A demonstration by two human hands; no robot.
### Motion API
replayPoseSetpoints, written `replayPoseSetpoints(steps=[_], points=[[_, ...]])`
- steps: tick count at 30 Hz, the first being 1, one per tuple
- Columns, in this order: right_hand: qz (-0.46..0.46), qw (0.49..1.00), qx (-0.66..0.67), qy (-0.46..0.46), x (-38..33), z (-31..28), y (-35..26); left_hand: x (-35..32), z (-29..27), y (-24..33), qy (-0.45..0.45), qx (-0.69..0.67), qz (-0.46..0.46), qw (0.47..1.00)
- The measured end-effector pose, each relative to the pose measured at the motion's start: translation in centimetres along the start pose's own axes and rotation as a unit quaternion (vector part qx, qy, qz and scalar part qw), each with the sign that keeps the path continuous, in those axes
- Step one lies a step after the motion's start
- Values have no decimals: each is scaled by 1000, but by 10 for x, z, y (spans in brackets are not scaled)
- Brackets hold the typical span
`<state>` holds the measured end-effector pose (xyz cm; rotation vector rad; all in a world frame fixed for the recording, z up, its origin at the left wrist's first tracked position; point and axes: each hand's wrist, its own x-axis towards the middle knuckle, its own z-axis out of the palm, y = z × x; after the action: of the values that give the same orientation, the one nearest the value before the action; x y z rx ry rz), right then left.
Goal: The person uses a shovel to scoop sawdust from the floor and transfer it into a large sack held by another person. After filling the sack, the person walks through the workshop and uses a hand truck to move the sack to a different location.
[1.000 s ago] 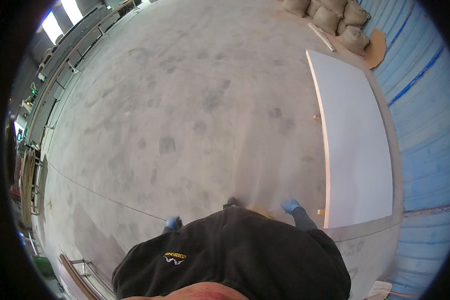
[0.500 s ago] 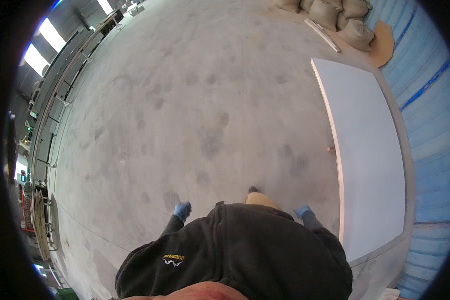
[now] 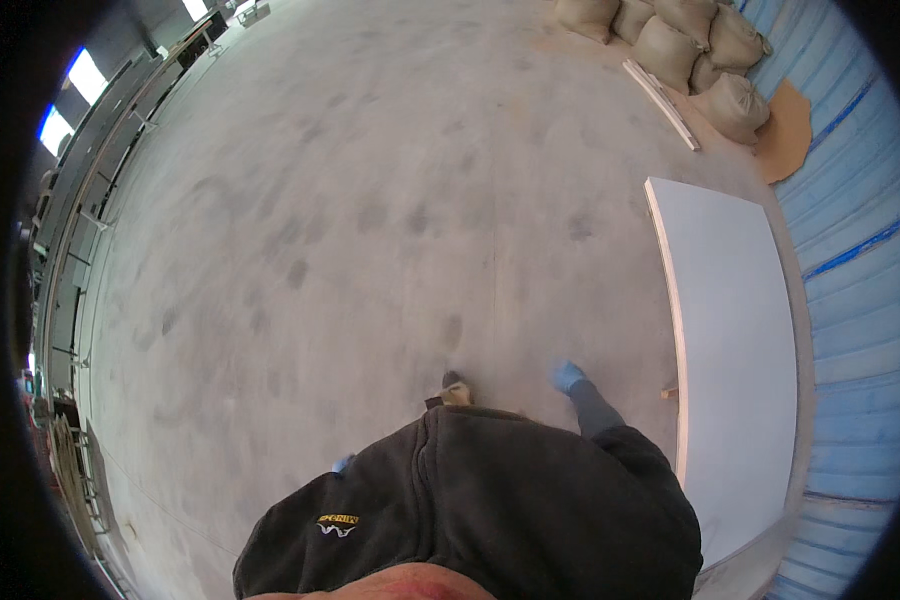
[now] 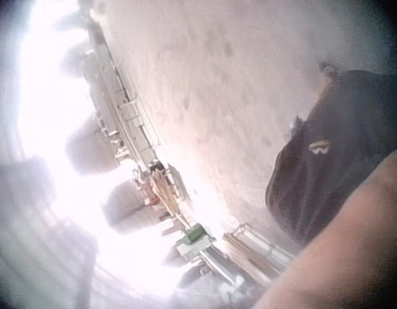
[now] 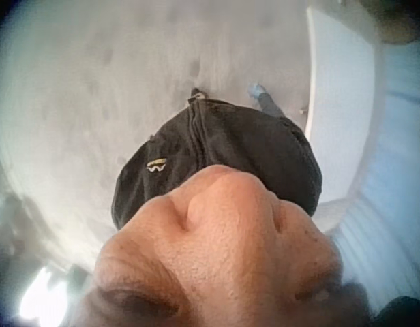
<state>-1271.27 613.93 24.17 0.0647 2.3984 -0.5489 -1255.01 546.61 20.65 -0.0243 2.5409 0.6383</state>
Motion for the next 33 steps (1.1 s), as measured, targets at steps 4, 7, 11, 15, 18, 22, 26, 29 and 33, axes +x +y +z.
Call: replayPoseSetpoints(steps=[4,7,11,15,18,22,26,29,33], points=[[236,926,283,-80,52,-48,-7,243,-151,60,-22,-400,-256,880],[285,905,316,-32,106,-80,9,426,-252,129,24,-339,-140,930],[259,940,212,-74,225,-114,44,620,-345,219,85,-529,-62,842],[234,951,192,-61,386,-215,40,737,-400,267,-12,-451,-158,878],[194,974,62,-97,523,-376,1,783,-426,264,-122,-540,-228,801],[141,969,161,125,695,-606,-84,858,-459,242,-44,165,151,974],[53,960,209,179,841,-770,-142,984,-509,229,-57,126,50,989],[103,950,222,192,916,-827,-149,1110,-563,238,-69,85,-5,994],[188,975,90,81,977,-854,-135,1330,-670,311,-98,-228,-123,961]])
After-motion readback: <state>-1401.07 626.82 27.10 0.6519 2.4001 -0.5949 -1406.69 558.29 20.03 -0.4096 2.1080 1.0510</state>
